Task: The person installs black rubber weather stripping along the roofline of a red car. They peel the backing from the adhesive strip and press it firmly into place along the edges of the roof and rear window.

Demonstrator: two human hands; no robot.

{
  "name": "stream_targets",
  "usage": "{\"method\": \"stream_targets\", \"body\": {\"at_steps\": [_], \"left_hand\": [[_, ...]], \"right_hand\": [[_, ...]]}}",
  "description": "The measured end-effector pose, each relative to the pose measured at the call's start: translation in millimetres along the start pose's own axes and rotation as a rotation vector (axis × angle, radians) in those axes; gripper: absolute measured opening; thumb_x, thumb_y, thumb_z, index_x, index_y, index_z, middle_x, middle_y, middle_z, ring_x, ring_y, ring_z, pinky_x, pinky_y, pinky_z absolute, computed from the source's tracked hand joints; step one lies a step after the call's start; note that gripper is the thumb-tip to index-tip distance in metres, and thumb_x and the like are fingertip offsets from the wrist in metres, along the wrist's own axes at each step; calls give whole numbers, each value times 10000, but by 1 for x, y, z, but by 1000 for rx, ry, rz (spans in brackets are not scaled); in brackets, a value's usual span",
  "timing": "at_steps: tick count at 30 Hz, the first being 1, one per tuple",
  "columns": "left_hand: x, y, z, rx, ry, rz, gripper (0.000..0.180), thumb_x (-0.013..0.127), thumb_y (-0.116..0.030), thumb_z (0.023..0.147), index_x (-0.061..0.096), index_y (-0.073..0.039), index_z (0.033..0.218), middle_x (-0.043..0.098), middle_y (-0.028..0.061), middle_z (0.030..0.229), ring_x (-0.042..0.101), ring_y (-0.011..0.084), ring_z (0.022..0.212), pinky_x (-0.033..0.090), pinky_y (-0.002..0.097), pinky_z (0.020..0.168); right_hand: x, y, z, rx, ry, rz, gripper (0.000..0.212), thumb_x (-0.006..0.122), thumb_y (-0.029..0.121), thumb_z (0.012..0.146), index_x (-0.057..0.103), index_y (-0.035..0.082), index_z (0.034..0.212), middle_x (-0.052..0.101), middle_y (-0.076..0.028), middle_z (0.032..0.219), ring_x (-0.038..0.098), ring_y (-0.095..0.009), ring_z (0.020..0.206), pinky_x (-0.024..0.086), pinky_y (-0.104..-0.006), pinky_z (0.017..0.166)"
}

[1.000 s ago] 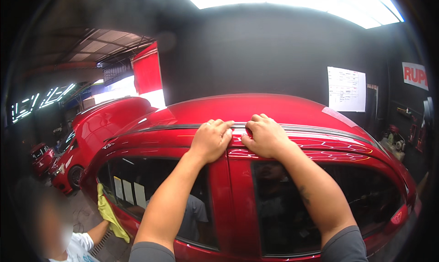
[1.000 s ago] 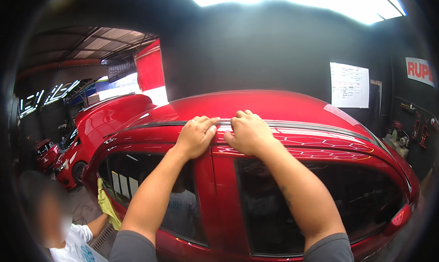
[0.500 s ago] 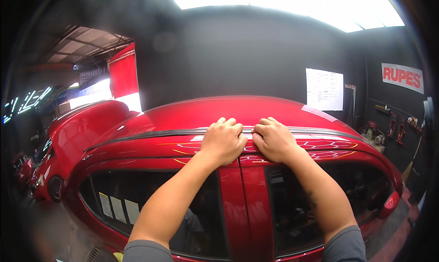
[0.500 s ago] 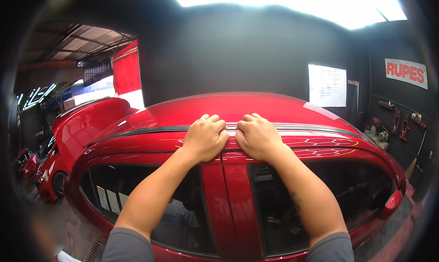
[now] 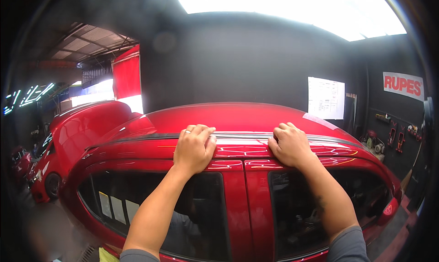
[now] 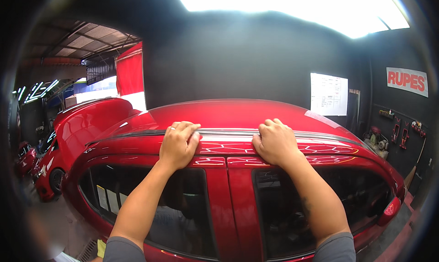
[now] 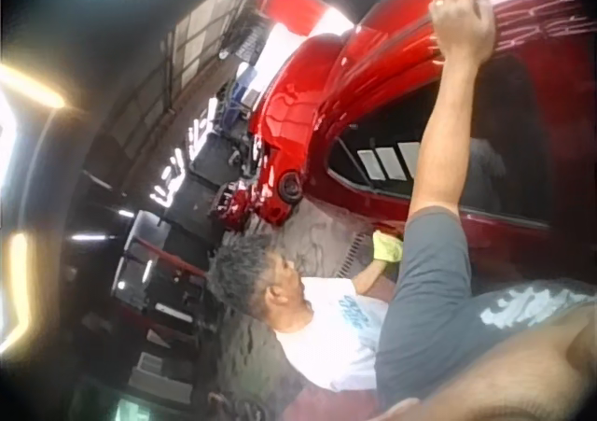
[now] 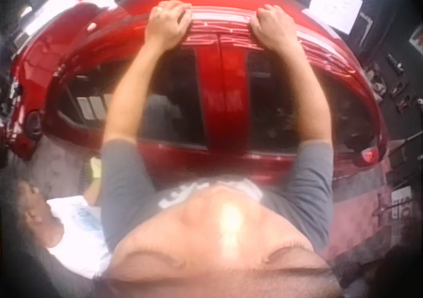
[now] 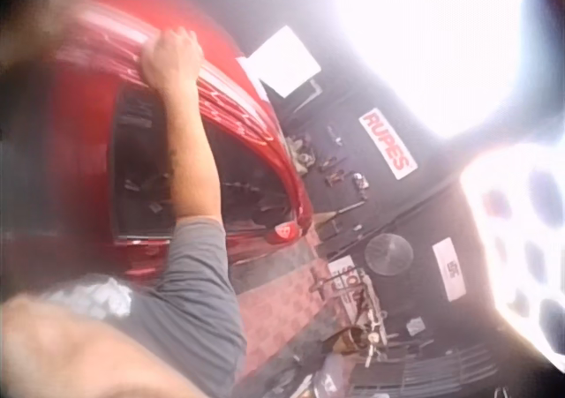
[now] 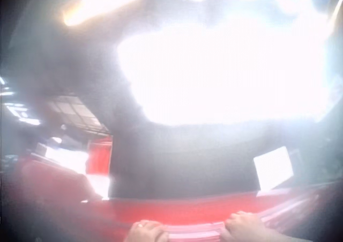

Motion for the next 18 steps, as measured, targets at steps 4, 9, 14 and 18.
{"method": "stream_targets", "body": {"at_steps": [4,9,14,18], "left_hand": [[6,5,-2,-20,9,23,355,600,-210,1024,825,-47,1246,796,121,1240,701,331,1211,513,470,1108],[5,6,-1,-4,77,39,344,615,-245,1021,834,-56,1208,797,108,1174,710,326,1151,517,474,1068],[5,10,6,-55,160,-12,360,542,-239,1026,825,-47,1140,776,122,1139,696,354,1125,510,498,1026],[3,12,17,-98,218,-45,379,495,-226,1005,806,-29,1095,760,139,1139,664,375,1123,511,514,1019]], "right_hand": [[35,31,14,-188,-28,144,290,580,235,1055,747,-2,1071,719,-214,1146,686,-408,1147,563,-548,1027],[54,96,52,-299,73,298,351,621,316,1045,763,0,1101,722,-194,1165,679,-389,1162,542,-510,1086],[46,110,54,-182,99,331,405,630,373,1017,779,-3,1042,742,-201,1137,683,-394,1184,557,-538,1064],[46,103,74,-174,194,384,439,618,393,1006,796,-8,990,748,-221,1120,687,-418,1176,559,-540,1066]]}}
Point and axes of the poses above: each hand's wrist, its own z-axis towards the middle knuckle, its own x-axis out of the palm, y = z × x, the point moved 3 cm from there along z, towards the middle knuckle
